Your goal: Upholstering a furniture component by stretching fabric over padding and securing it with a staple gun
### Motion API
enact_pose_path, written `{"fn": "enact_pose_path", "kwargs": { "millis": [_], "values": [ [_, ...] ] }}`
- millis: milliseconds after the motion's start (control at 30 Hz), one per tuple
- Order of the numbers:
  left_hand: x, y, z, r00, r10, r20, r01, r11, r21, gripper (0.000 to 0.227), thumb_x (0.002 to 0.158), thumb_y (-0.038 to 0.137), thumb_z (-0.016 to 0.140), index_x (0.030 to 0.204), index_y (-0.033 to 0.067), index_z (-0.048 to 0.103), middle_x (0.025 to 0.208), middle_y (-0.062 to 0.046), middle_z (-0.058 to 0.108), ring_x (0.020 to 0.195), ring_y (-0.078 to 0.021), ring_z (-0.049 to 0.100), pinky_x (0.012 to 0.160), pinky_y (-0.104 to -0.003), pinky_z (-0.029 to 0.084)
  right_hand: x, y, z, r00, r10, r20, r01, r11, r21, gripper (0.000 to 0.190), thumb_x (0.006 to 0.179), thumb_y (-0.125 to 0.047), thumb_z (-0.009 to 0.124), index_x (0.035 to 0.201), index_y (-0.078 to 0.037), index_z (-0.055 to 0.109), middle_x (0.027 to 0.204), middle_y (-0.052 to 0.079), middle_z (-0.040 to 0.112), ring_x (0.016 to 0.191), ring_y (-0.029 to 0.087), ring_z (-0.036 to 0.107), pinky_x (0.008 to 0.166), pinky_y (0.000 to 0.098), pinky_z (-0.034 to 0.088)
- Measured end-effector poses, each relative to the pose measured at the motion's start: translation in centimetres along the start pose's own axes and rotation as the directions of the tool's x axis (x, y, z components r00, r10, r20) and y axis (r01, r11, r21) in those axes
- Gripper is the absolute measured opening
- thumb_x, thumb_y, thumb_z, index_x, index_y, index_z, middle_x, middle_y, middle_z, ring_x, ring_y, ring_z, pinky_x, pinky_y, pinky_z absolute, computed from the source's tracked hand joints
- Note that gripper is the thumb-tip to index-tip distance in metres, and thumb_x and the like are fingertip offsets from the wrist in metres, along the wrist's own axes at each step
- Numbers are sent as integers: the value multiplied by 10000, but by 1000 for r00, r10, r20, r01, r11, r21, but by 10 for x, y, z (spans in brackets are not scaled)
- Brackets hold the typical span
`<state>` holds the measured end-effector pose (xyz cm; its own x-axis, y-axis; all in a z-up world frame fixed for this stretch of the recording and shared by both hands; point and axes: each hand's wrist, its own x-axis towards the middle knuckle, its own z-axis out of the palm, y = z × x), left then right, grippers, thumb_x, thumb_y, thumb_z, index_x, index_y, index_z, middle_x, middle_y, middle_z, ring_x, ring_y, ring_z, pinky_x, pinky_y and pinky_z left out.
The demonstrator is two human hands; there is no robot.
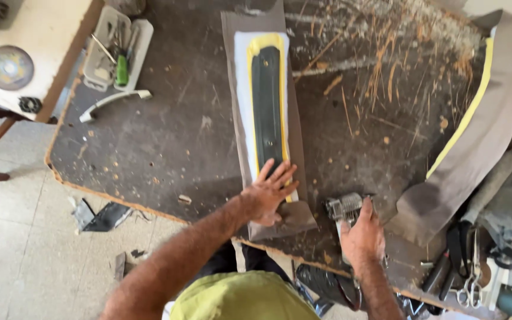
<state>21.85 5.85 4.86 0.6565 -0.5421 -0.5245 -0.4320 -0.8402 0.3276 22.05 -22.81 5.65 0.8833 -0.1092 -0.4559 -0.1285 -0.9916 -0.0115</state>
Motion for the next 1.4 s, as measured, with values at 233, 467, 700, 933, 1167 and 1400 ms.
{"fn": "enact_pose_path", "kwargs": {
  "millis": [233, 467, 700, 933, 1167, 1400],
  "values": [
    [-1, -8, 5, 994, 86, -61, -84, 996, 42, 1115, 838, 706, 615, 1648, 142, 96, 1718, -223, -100, 1579, -378, -132, 1214, -655, -90, 90, -78, -39, 827, -466, -313, 549, 788, 279, 407, 916, -228, 713, 1275, -40, 688, 1182, 139, 709, 1015, 269, 712, 893, 393, 570],
    [-1, -14, 11, 992, 90, -88, -94, 995, -39, 1108, 829, 650, 642, 1641, 111, 115, 1722, -222, -81, 1587, -375, -133, 1229, -629, -114, 186, -213, -95, 825, -517, -228, 565, 752, 340, 409, 974, -270, 664, 1302, -26, 678, 1264, 175, 699, 1160, 338, 678, 981, 455, 555],
    [16, -11, 51, 918, 51, -393, -99, 990, -102, 1139, 647, 650, 676, 1576, 83, 342, 1706, -238, 148, 1604, -382, 37, 1267, -617, -65, 310, -370, -122, 512, -765, -392, 855, 496, 150, 195, 943, -208, 677, 1005, -79, 809, 1017, 89, 784, 934, 269, 708, 810, 454, 531],
    [34, -14, 79, 889, 85, -449, -226, 936, -270, 1045, 817, 717, 440, 1594, 36, 279, 1733, -226, 39, 1612, -394, -47, 1264, -635, -58, 290, -436, -128, 695, -677, 242, 692, 721, 33, 606, 844, -70, 834, 1353, -91, 506, 1131, 166, 733, 954, 278, 718, 777, 377, 607],
    [30, -19, 68, 922, 131, -364, -261, 905, -335, 921, 907, 624, 400, 1610, 58, 215, 1730, -207, -37, 1601, -375, -81, 1257, -639, -70, 317, -425, -144, 519, -847, 117, 854, 520, -21, 161, 756, -260, 863, 842, -159, 771, 882, 39, 771, 892, 229, 700, 900, 438, 522],
    [31, -18, 68, 943, 142, -301, -240, 917, -319, 992, 851, 639, 455, 1615, 66, 185, 1727, -208, -76, 1597, -373, -134, 1243, -632, -110, 255, -403, -198, 372, -902, 218, 868, 421, 262, 81, 962, -54, 684, 900, -63, 631, 888, 39, 710, 771, 153, 666, 716, 322, 542]
  ]
}}
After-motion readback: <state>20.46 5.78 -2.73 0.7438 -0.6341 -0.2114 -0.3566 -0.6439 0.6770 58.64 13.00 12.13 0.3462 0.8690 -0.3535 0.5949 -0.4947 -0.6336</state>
